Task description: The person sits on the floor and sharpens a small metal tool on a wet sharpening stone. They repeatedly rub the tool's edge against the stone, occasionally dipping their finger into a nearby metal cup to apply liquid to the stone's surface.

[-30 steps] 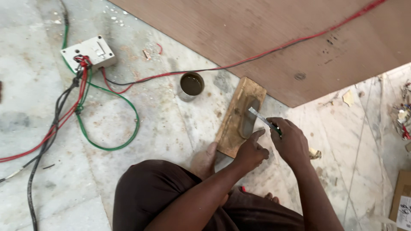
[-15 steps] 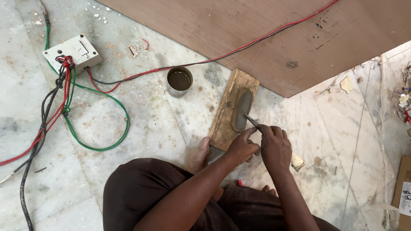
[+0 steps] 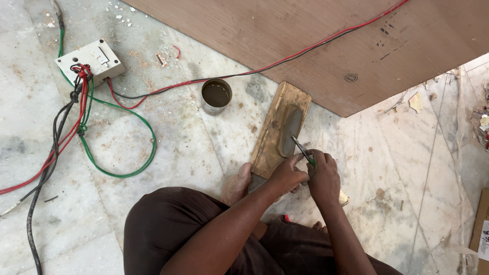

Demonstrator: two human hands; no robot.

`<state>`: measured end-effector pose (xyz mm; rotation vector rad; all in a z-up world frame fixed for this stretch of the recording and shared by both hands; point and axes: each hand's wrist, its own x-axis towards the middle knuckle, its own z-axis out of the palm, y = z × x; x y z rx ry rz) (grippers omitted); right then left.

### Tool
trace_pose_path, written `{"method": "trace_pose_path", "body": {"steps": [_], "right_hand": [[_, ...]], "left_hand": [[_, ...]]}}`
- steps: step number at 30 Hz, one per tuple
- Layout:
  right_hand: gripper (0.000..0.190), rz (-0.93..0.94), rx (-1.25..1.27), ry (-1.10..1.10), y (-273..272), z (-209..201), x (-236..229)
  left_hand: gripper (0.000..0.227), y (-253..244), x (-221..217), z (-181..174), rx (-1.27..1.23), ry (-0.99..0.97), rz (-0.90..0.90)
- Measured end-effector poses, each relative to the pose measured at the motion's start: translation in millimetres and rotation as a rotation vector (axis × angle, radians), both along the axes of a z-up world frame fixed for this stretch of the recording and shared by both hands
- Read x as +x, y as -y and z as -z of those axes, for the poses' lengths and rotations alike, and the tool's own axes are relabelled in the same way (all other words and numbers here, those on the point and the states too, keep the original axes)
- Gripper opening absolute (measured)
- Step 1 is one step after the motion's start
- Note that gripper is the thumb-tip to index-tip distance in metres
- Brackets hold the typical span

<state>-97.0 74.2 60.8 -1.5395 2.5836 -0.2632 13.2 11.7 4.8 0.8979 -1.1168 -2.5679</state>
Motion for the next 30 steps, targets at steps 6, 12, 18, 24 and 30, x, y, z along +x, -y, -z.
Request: {"method": "trace_pose_path", "body": {"steps": [6,12,18,24,30], "right_hand": [[0.036,0.075,0.012,0.098,0,2,-1],[0.038,0.093,-0.097,0.269,1,0,-6],[0.048,-0.052,0.223,0.011,26,-41,-16],[0.04,-0.127,0.504,-0.118,53,-71,-2],[0.055,-0.392,0.542,-0.309,59,-61,-15]], "left_hand": [[0.088,0,-1,1,-0.024,0.032,0.022],[0.074,-10,-3,5,-0.477,0.141,-0.082],[0.056,-15,6,-23,-0.915,0.398,-0.023],[0.074,-9,15,-38,-0.984,0.419,0.042],[0.081,-6,14,-38,-0.982,0.451,0.1]]}}
